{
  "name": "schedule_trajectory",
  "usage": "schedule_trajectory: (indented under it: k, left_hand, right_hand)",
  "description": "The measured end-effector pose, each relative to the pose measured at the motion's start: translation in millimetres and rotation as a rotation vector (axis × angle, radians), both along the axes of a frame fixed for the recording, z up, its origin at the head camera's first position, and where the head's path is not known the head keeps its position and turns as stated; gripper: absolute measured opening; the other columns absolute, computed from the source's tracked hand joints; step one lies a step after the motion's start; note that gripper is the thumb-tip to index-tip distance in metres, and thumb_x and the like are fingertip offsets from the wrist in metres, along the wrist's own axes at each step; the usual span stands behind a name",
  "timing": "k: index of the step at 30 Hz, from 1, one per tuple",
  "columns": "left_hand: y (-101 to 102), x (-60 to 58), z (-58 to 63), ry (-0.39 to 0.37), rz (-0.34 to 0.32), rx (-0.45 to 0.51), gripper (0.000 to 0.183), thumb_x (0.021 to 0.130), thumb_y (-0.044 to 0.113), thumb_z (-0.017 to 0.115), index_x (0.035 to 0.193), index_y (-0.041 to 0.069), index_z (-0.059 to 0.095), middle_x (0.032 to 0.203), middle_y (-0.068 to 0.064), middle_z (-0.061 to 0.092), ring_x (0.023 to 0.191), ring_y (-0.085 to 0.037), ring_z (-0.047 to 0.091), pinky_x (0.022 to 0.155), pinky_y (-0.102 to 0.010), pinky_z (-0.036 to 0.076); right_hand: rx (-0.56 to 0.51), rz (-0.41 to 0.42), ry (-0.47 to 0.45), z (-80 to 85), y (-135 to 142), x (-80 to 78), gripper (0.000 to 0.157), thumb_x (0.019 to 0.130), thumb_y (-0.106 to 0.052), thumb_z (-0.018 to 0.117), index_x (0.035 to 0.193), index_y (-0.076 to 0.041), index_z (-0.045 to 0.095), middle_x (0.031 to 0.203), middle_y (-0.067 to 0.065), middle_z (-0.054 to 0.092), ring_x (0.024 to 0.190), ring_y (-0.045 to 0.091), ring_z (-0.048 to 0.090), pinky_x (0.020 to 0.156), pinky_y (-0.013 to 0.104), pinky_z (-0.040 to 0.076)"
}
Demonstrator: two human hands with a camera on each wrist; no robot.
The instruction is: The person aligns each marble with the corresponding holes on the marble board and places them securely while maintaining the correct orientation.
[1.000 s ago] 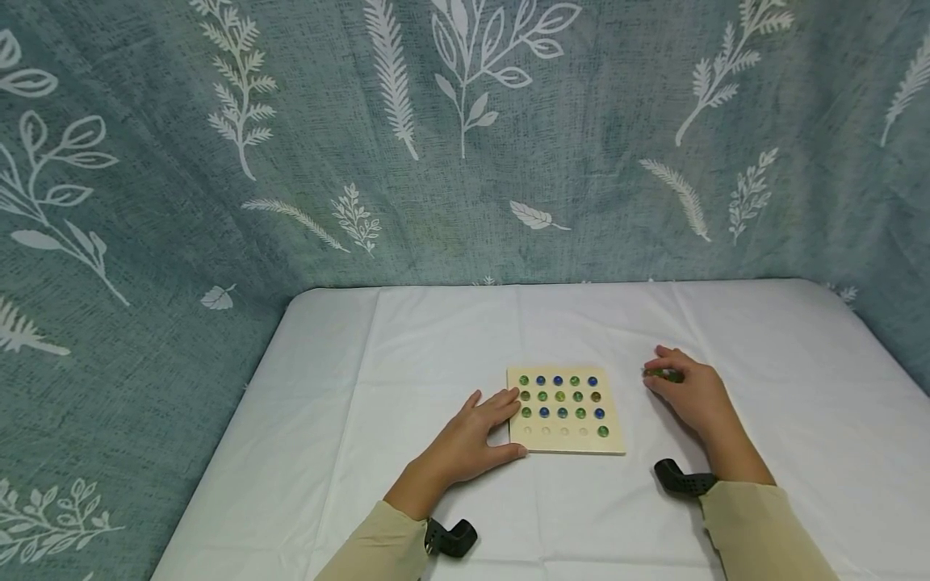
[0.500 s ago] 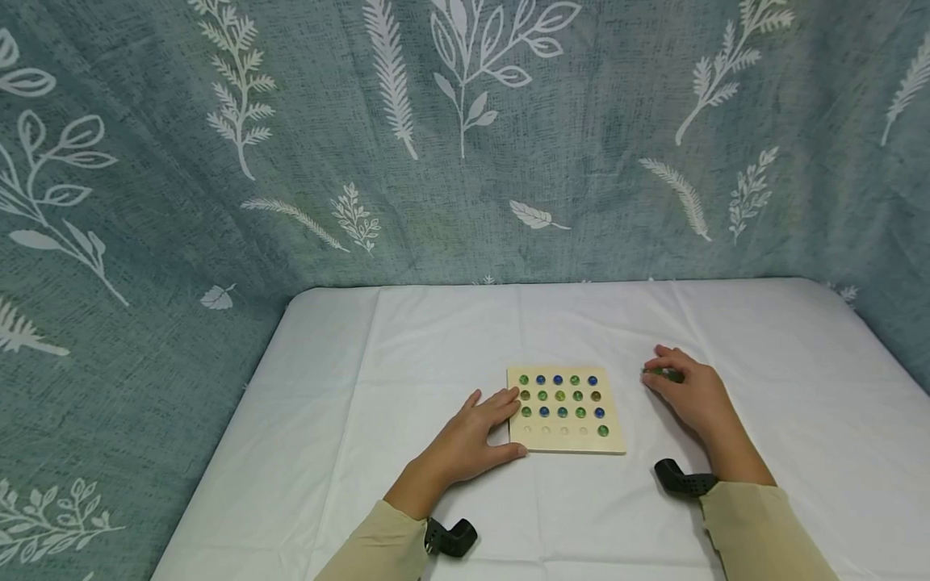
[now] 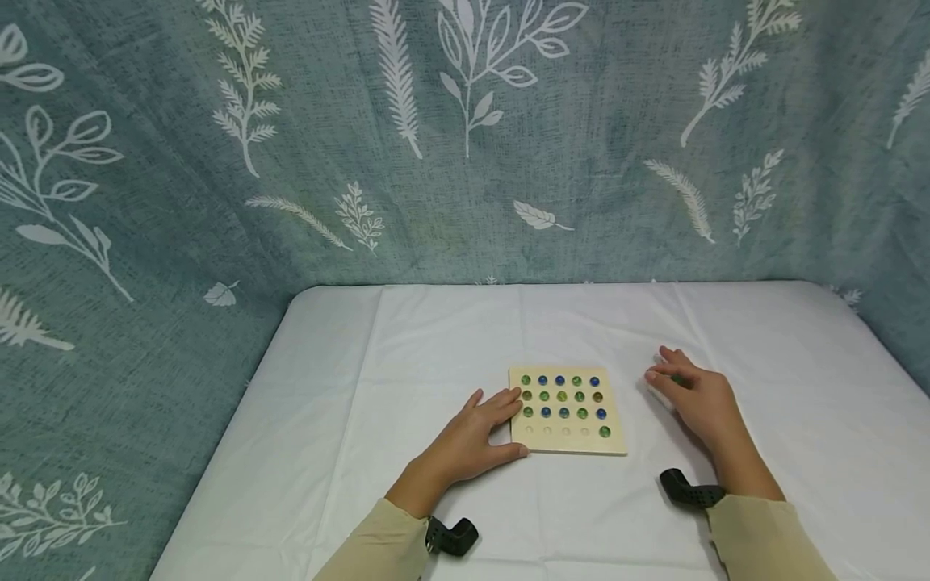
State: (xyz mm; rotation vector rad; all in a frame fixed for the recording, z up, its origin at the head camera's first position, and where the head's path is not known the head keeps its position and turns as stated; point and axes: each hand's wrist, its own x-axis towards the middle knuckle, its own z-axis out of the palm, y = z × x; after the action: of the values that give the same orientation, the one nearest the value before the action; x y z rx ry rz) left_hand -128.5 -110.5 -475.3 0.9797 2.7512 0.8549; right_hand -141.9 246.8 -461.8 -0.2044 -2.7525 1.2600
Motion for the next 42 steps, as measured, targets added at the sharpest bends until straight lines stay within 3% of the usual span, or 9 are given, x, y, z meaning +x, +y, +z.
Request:
schedule_trajectory:
  k: [7, 13, 24, 31, 42]
  left_hand:
    - [1.0, -0.6, -0.5, 0.000, 0.001, -0.007, 0.073, 0.088, 0.052, 0.068, 0.147, 0.015, 0.048, 0.158, 0.009, 0.033, 0.147, -0.006, 0.027, 0.127, -0.039, 0.012]
    - [1.5, 0.8, 0.0, -0.010, 0.013, -0.006, 0.073, 0.087, 0.052, 0.069, 0.147, 0.016, 0.048, 0.158, 0.011, 0.032, 0.147, -0.006, 0.027, 0.127, -0.038, 0.012]
    - [2.5, 1.4, 0.3, -0.021, 0.023, -0.011, 0.074, 0.088, 0.052, 0.069, 0.148, 0.016, 0.047, 0.159, 0.010, 0.032, 0.147, -0.007, 0.027, 0.127, -0.039, 0.012]
    - [2.6, 1.3, -0.7, -0.011, 0.023, -0.010, 0.074, 0.088, 0.051, 0.069, 0.148, 0.015, 0.046, 0.159, 0.010, 0.032, 0.147, -0.007, 0.028, 0.127, -0.039, 0.012]
    - [3.4, 1.7, 1.4, -0.035, 0.020, -0.008, 0.073, 0.088, 0.051, 0.069, 0.148, 0.016, 0.046, 0.159, 0.010, 0.031, 0.148, -0.007, 0.027, 0.127, -0.039, 0.011]
  right_hand:
    - [-0.003, 0.055, 0.077, 11.6, -9.5, 12.4, 0.050, 0.093, -0.047, 0.065, 0.118, -0.003, 0.071, 0.152, 0.008, 0.044, 0.148, 0.030, 0.027, 0.116, 0.063, 0.024]
    - [0.041, 0.126, 0.070, 17.3, -27.3, 16.3, 0.043, 0.090, -0.044, 0.069, 0.110, -0.006, 0.074, 0.149, 0.005, 0.048, 0.147, 0.030, 0.031, 0.113, 0.063, 0.030]
    - [0.069, 0.404, 0.087, 16.1, -50.0, 24.1, 0.018, 0.082, -0.028, 0.080, 0.096, -0.017, 0.078, 0.146, 0.007, 0.052, 0.143, 0.035, 0.036, 0.110, 0.079, 0.008]
    - [0.104, 0.477, 0.064, 18.3, -61.6, 28.3, 0.014, 0.078, -0.021, 0.083, 0.091, -0.023, 0.078, 0.144, 0.003, 0.055, 0.143, 0.034, 0.037, 0.112, 0.063, 0.032]
    - [0.198, 0.528, 0.052, 17.8, -72.2, 30.4, 0.012, 0.079, -0.018, 0.082, 0.089, -0.023, 0.078, 0.145, 0.003, 0.054, 0.144, 0.035, 0.034, 0.113, 0.059, 0.036]
